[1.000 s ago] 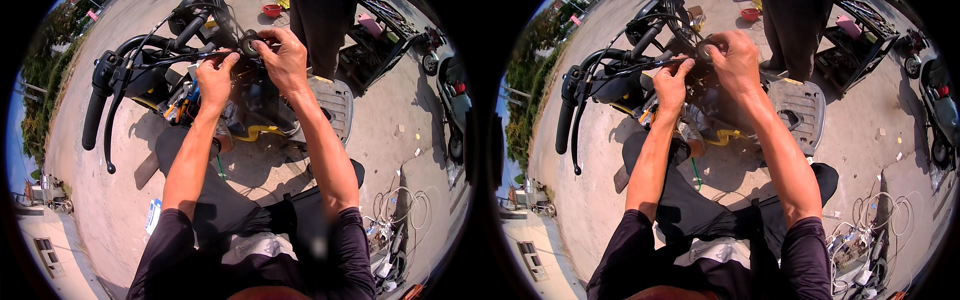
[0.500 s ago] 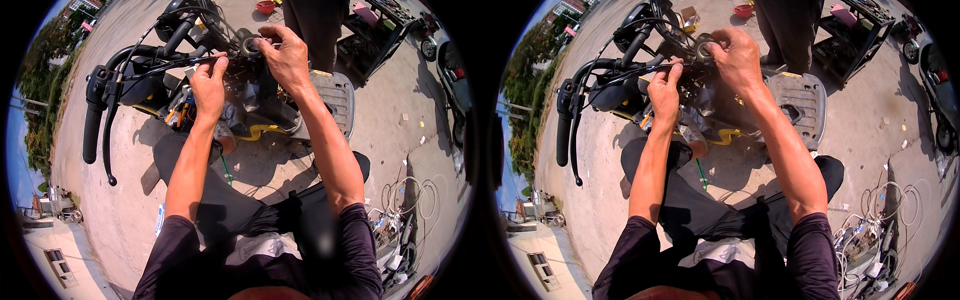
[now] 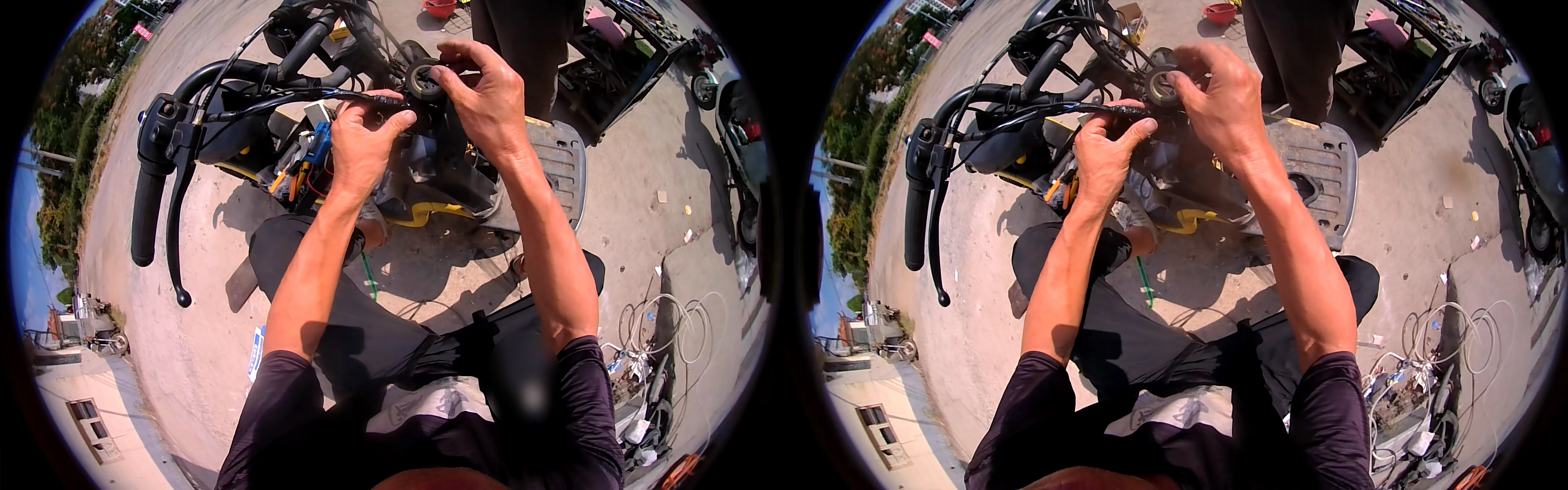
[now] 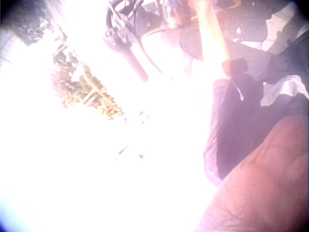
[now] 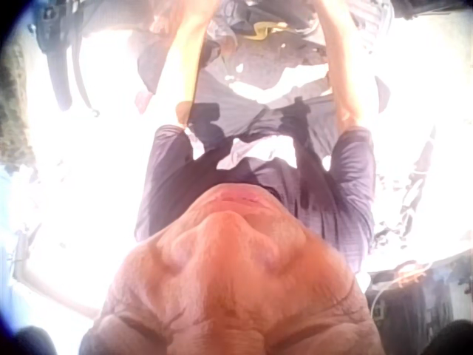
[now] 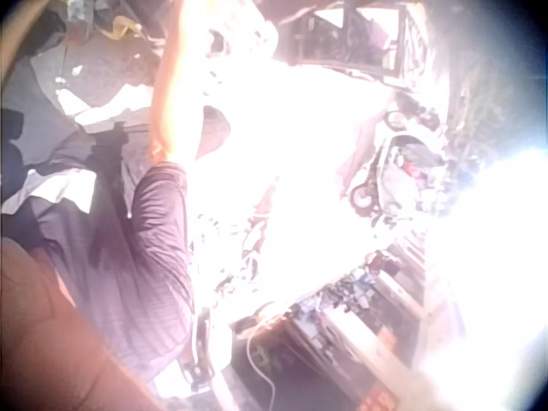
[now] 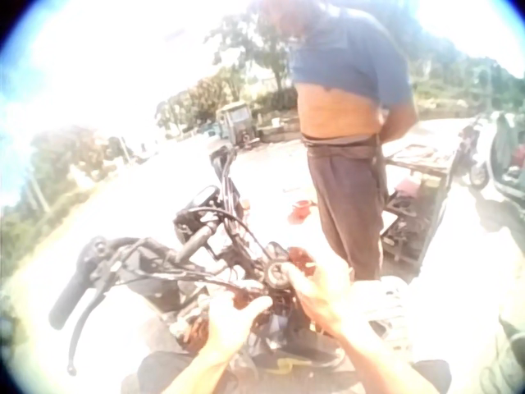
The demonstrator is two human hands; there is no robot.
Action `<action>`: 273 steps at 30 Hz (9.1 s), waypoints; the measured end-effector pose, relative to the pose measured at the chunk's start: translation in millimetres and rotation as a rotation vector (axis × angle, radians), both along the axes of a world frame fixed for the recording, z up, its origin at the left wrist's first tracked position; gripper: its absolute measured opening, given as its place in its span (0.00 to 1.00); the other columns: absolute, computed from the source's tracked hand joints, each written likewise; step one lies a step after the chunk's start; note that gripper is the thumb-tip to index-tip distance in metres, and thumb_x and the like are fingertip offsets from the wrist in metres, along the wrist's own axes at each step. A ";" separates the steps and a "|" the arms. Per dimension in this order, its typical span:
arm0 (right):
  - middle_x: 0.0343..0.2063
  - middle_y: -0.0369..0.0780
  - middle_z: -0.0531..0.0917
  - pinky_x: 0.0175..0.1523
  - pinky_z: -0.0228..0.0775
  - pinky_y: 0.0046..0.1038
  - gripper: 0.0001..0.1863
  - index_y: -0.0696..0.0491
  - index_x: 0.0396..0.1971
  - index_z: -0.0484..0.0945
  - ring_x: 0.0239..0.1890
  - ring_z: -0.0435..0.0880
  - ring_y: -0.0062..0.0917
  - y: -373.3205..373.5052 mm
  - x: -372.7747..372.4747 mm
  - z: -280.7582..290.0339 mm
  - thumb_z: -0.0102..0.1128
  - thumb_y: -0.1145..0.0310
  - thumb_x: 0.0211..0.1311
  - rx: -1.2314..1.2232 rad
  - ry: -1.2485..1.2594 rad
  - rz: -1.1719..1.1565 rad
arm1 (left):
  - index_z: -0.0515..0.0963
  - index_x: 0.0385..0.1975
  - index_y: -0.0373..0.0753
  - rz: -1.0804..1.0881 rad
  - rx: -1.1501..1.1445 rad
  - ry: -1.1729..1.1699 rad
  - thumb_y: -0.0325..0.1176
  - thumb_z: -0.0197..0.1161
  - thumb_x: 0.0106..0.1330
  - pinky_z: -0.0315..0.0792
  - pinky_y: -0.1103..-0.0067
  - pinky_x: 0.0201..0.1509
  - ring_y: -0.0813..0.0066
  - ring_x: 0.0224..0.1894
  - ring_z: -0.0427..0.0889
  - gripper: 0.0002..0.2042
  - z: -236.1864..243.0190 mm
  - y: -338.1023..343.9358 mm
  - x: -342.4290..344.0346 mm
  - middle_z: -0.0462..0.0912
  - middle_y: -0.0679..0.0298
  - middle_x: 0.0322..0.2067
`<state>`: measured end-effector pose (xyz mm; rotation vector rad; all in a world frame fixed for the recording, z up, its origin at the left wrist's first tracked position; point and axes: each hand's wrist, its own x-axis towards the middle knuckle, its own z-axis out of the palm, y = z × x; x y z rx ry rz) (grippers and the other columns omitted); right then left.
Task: The person sits on a yellow scooter and wraps electrical tape around a bundle of wires near the handlebars. They repeatedly wrap and adjust the tape to secure the wiring.
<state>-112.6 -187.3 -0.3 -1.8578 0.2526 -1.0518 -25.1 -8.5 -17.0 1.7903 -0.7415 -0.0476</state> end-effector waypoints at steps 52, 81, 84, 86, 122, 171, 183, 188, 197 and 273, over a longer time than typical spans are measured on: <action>0.45 0.35 0.83 0.60 0.67 0.38 0.14 0.45 0.47 0.95 0.54 0.81 0.32 -4.7 7.6 -17.8 0.74 0.71 0.61 -0.468 0.090 0.383 | 0.85 0.46 0.33 -0.404 -0.345 0.233 0.18 0.74 0.68 0.81 0.74 0.62 0.71 0.52 0.85 0.09 -10.1 39.6 27.3 0.85 0.59 0.49; 0.39 0.41 0.89 0.50 0.80 0.38 0.15 0.54 0.45 0.92 0.42 0.89 0.40 -17.0 38.9 -27.4 0.79 0.69 0.56 -0.316 0.166 0.434 | 0.86 0.53 0.29 -0.152 -0.637 0.479 0.19 0.71 0.70 0.84 0.80 0.46 0.77 0.37 0.89 0.13 13.4 -21.4 6.4 0.92 0.62 0.39; 0.39 0.41 0.89 0.51 0.80 0.40 0.14 0.53 0.43 0.93 0.43 0.88 0.41 -11.3 34.6 -30.7 0.80 0.71 0.56 -0.282 0.091 0.396 | 0.88 0.51 0.29 -0.142 -0.633 0.465 0.20 0.71 0.70 0.83 0.81 0.45 0.78 0.38 0.89 0.12 11.5 -21.6 10.0 0.92 0.62 0.39; 0.45 0.41 0.89 0.58 0.78 0.41 0.19 0.51 0.50 0.92 0.52 0.87 0.40 -14.3 24.9 -27.1 0.79 0.70 0.57 -0.455 0.100 0.313 | 0.88 0.51 0.29 -0.129 -0.642 0.473 0.20 0.71 0.69 0.83 0.80 0.45 0.78 0.39 0.89 0.12 14.4 -21.8 8.3 0.92 0.62 0.39; 0.43 0.47 0.86 0.39 0.89 0.25 0.26 0.61 0.65 0.68 0.36 0.94 0.29 11.6 -17.0 -26.3 0.69 0.71 0.76 0.948 -0.205 0.352 | 0.89 0.44 0.33 0.025 -0.189 -0.024 0.26 0.75 0.70 0.82 0.75 0.51 0.72 0.43 0.88 0.07 -9.8 -11.8 6.5 0.89 0.60 0.43; 0.63 0.56 0.83 0.63 0.89 0.36 0.13 0.61 0.52 0.80 0.56 0.91 0.46 -33.6 -36.4 -53.4 0.66 0.85 0.71 0.830 -0.161 0.590 | 0.90 0.48 0.34 0.029 -0.138 -0.090 0.28 0.73 0.75 0.79 0.79 0.56 0.82 0.45 0.84 0.08 -5.8 -7.9 0.6 0.92 0.67 0.42; 0.51 0.53 0.89 0.53 0.92 0.35 0.16 0.65 0.56 0.80 0.48 0.94 0.41 -29.2 -40.0 -41.8 0.65 0.84 0.70 0.847 -0.113 0.535 | 0.90 0.49 0.34 0.032 -0.149 -0.079 0.29 0.73 0.76 0.79 0.79 0.57 0.82 0.46 0.85 0.08 -7.9 -8.1 2.3 0.92 0.67 0.42; 0.47 0.50 0.90 0.50 0.91 0.31 0.18 0.66 0.58 0.78 0.43 0.94 0.36 -27.8 -44.1 -33.9 0.68 0.80 0.71 0.849 -0.095 0.520 | 0.90 0.46 0.35 0.056 -0.112 -0.043 0.32 0.80 0.67 0.81 0.75 0.55 0.70 0.46 0.88 0.12 -4.0 -7.2 -1.7 0.89 0.60 0.43; 0.43 0.46 0.90 0.45 0.90 0.25 0.19 0.66 0.55 0.79 0.39 0.94 0.29 -17.2 -31.8 -21.4 0.74 0.70 0.73 0.785 -0.047 0.369 | 0.87 0.37 0.36 0.205 -0.146 -0.088 0.33 0.88 0.56 0.81 0.69 0.52 0.63 0.45 0.84 0.16 -5.4 -26.3 -13.9 0.85 0.60 0.41; 0.43 0.45 0.85 0.58 0.78 0.44 0.17 0.58 0.45 0.84 0.53 0.82 0.47 27.8 3.7 -24.5 0.77 0.74 0.56 -0.317 0.058 0.114 | 0.83 0.55 0.33 0.150 -0.045 -0.659 0.14 0.63 0.66 0.82 0.66 0.58 0.51 0.56 0.88 0.18 -22.5 -9.1 20.7 0.86 0.51 0.57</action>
